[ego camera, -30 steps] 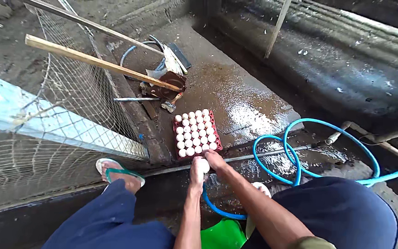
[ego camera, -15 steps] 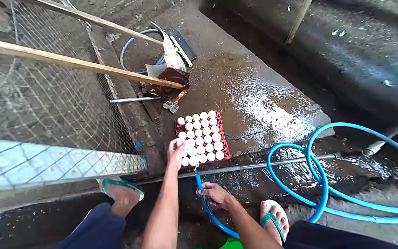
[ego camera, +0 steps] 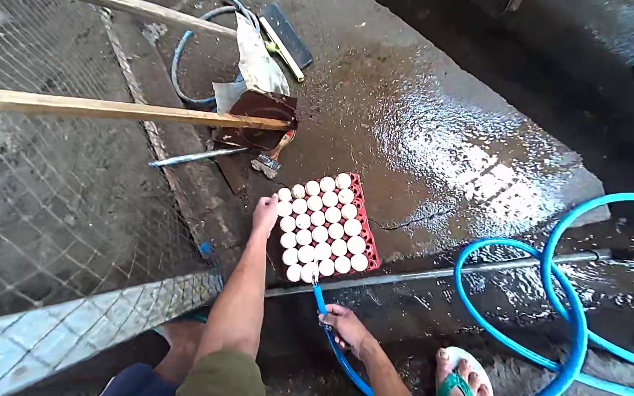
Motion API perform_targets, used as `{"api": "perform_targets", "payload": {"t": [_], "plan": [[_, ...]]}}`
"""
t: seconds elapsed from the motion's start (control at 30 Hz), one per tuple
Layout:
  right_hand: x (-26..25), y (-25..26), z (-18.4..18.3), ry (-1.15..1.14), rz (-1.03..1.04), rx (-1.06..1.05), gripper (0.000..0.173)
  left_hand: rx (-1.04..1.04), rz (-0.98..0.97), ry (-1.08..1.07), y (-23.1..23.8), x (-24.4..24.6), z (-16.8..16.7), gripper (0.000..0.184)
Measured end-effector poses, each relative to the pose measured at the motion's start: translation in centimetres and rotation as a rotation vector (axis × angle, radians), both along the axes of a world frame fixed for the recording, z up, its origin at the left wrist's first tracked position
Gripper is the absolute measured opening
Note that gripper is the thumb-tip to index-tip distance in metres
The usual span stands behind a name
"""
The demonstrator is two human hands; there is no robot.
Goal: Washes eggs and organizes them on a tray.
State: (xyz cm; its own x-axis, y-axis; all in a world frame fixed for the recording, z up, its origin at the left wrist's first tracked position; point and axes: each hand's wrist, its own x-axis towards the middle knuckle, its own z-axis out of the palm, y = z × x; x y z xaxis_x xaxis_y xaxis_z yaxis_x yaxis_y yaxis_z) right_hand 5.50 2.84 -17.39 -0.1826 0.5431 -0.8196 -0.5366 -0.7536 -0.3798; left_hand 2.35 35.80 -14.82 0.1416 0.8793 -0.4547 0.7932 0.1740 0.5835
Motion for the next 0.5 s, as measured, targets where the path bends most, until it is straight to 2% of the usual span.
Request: {"api": "perform_targets", "payload": {"t": [0.13, 0.27, 0.5], "plan": [[-0.2, 0.0, -0.3, 0.035, 0.004, -0.009, 0.030, -0.087, -0.030, 0.028, 1.7, 1.3, 0.2, 0.062], [0.0, 0.0, -0.4, 0.056, 0.003, -0.020, 0.030, -0.143, -0.135, 0.156, 3.0, 2.7, 0.7, 0.071], [0.2, -0.1, -0.2, 0.056, -0.002, -0.015, 0.030, -0.126, -0.221, 0.264, 3.6, 3.8, 1.5, 0.054]]}}
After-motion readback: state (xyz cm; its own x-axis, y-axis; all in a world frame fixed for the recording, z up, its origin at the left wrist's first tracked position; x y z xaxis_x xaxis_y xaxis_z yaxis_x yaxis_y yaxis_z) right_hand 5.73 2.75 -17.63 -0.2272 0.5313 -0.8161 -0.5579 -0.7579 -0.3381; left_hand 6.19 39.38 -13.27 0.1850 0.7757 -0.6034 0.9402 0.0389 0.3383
